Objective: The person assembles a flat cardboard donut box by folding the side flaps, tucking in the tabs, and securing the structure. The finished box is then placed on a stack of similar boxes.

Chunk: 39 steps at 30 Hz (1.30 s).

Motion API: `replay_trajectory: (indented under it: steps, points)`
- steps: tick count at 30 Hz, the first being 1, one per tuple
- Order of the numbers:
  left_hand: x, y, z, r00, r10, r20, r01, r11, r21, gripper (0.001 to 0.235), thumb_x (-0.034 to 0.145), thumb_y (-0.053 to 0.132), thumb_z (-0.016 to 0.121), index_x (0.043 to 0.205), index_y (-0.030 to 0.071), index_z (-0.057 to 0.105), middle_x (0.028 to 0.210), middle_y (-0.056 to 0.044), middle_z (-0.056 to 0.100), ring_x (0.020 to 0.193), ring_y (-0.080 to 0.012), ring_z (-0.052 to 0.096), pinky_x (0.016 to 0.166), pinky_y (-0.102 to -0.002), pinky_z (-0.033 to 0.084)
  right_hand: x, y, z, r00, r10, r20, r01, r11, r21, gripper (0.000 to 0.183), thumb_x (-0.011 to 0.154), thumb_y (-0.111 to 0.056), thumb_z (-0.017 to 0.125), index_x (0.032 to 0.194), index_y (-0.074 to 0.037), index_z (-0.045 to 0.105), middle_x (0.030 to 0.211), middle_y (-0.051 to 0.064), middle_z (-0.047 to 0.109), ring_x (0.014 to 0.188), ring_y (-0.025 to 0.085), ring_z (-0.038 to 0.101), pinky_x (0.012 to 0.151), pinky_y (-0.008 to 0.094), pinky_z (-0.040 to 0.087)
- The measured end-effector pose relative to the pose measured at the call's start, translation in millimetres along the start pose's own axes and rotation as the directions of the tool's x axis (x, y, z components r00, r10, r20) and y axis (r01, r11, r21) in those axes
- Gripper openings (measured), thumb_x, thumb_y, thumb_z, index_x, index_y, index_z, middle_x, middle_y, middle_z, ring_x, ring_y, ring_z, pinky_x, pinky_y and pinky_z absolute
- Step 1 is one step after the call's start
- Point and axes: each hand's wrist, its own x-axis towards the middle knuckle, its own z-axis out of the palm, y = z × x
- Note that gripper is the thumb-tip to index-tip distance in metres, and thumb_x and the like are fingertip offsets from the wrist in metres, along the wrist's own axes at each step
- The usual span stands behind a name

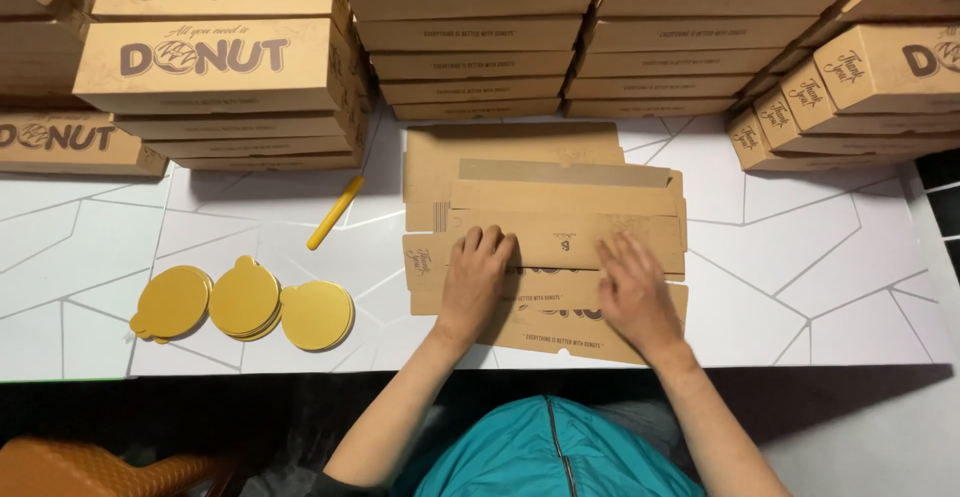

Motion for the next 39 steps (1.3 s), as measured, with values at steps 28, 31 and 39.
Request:
replay_trajectory:
  steps: [28,31,39]
  points:
    - [-60.9,25.2,-36.5,0.926,-0.378,-0.004,0.375,0.918,0.125,0.056,0.096,0.033,0.04,0.147,0.02,0.058,0.157,-0.007,0.051,0.153,-0.0356,0.031,0.118,-0.068,-0.006,-38.2,13.4,-51.2,0.867,0.408,0.284,-0.411,0.91,-0.053,0.066,0.105,-0.036,0.027,0.162,-0.004,0.026,0.168,0.023,0.02,0.157,0.037,0.013,0.121,0.064,0.003]
    - [-45.2,16.6,-29.0,0.909,-0.415,-0.039,0.416,0.909,0.015,0.054,0.098,0.044,0.045,0.137,0.012,0.064,0.146,-0.016,0.059,0.143,-0.0368,0.046,0.115,-0.068,0.021,-29.2,6.2,-48.4,0.857,0.449,0.253,-0.443,0.893,-0.081,0.069,0.105,-0.042,0.03,0.16,0.0,0.03,0.165,0.029,0.023,0.156,0.041,0.015,0.121,0.064,0.007]
    - [-20.7,1.2,-72.4,0.798,-0.566,0.207,0.599,0.783,-0.169,0.116,0.089,0.072,0.056,0.159,-0.009,0.014,0.155,-0.043,0.027,0.149,-0.0576,0.02,0.117,-0.071,0.014,-12.6,-9.4,-45.9,0.801,0.571,0.179,-0.584,0.812,0.025,0.087,0.099,-0.057,0.045,0.161,0.0,0.022,0.165,0.032,0.019,0.156,0.043,0.012,0.124,0.061,0.008]
